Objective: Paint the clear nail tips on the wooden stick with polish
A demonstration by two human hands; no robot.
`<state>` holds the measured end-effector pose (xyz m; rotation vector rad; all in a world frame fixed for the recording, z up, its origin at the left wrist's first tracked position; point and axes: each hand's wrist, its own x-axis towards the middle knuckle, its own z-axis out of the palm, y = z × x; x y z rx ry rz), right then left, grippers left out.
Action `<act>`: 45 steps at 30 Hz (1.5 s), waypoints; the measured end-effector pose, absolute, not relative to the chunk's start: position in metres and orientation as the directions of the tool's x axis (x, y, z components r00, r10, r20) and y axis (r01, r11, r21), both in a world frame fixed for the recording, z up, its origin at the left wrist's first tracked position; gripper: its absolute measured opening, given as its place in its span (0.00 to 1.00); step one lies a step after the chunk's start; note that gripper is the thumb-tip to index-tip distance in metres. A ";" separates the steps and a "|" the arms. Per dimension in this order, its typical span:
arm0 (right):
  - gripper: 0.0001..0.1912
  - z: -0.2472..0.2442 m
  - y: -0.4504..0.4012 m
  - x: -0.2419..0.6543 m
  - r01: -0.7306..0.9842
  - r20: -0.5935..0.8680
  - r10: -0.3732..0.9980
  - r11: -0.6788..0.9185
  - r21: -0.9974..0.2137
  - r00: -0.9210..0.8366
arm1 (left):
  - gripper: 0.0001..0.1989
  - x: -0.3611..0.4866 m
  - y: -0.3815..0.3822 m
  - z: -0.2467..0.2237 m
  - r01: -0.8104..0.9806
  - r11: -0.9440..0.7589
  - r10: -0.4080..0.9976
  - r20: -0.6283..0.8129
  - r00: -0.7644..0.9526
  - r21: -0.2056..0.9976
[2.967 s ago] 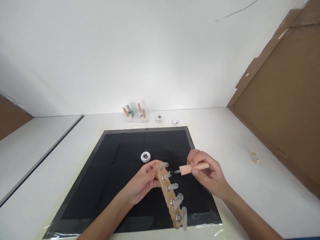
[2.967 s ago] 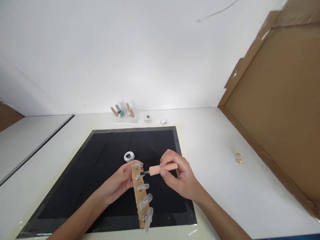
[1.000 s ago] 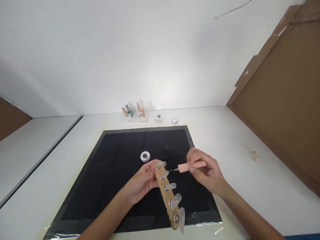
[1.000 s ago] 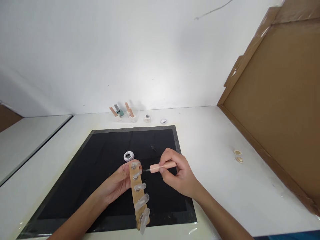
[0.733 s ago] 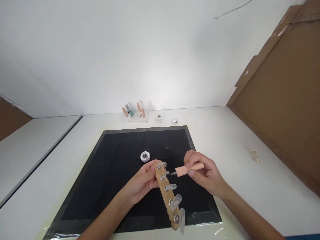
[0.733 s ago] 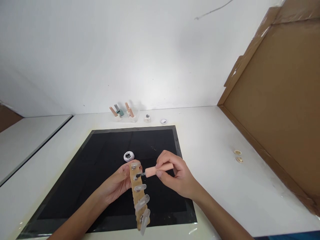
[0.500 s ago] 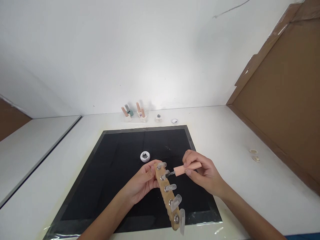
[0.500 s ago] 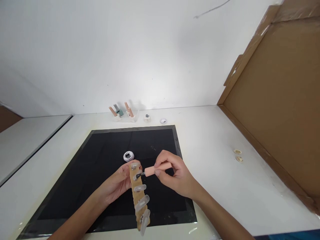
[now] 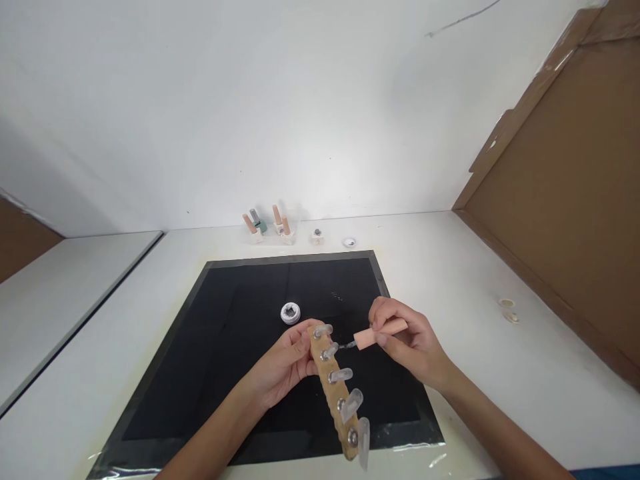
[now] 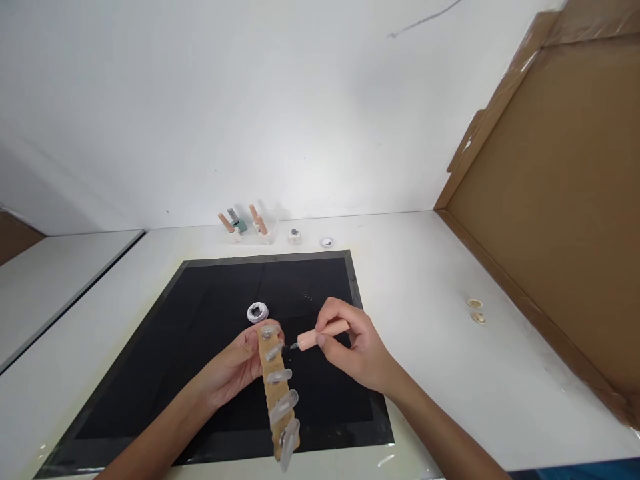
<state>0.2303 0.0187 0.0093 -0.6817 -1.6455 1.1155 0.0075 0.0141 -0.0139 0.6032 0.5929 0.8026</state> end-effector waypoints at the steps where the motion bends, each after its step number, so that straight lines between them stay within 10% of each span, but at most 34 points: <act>1: 0.04 0.008 0.019 0.231 -0.080 0.415 0.844 0.414 -0.907 -0.339 | 0.14 0.007 0.014 -0.014 -0.473 0.552 0.792 -0.253 0.556 0.687; 45: 0.04 0.016 0.014 0.226 0.011 0.332 0.844 0.371 -0.929 -0.420 | 0.16 0.011 0.016 -0.010 -0.421 0.537 0.801 -0.286 0.526 0.731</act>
